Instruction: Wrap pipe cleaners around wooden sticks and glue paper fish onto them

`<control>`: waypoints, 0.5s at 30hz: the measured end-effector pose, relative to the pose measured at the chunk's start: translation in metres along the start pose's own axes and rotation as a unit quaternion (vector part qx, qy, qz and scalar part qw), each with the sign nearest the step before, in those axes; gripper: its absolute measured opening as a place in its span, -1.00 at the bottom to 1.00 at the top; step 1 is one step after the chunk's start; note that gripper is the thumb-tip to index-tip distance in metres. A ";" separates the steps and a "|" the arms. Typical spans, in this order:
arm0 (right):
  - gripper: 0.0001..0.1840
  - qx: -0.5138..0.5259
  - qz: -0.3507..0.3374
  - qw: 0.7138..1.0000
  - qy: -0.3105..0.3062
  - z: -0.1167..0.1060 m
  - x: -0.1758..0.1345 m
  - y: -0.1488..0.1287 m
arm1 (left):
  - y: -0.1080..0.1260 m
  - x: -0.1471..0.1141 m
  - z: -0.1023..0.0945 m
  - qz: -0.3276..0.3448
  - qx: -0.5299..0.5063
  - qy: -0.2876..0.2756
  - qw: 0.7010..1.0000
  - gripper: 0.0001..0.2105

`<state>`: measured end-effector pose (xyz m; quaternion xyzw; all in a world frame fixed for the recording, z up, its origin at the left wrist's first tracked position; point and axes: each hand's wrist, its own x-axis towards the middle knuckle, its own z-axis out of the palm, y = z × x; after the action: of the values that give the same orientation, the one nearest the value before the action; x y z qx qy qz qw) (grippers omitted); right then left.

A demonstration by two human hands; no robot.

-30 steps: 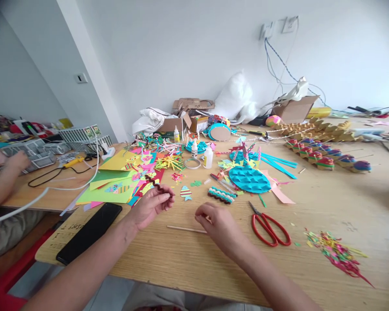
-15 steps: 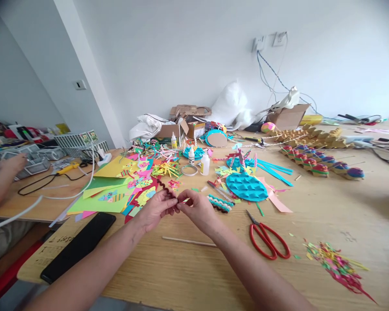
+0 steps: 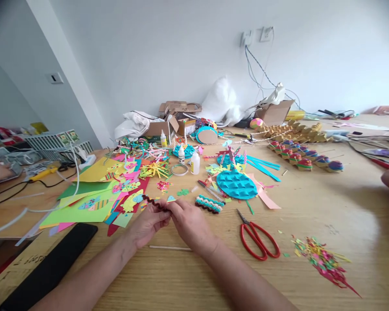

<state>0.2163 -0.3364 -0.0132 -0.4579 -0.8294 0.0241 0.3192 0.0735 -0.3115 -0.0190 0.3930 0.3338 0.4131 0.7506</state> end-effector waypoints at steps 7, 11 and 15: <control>-0.77 -0.014 0.008 0.999 -0.030 0.000 -0.002 -0.004 | -0.005 -0.002 -0.001 -0.009 -0.008 -0.003 1.000 -0.74; -0.78 0.019 0.032 0.999 -0.022 -0.008 0.001 -0.002 | -0.002 -0.006 0.001 -0.009 0.013 -0.014 1.000 -0.71; -0.84 -0.012 0.062 0.998 -0.023 -0.036 0.003 0.020 | 0.000 -0.008 -0.001 0.000 0.056 -0.033 0.998 -0.72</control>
<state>0.2501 -0.3312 0.0104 -0.5114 -0.8067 0.0445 0.2927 0.0690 -0.3184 -0.0185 0.4474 0.3317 0.3804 0.7383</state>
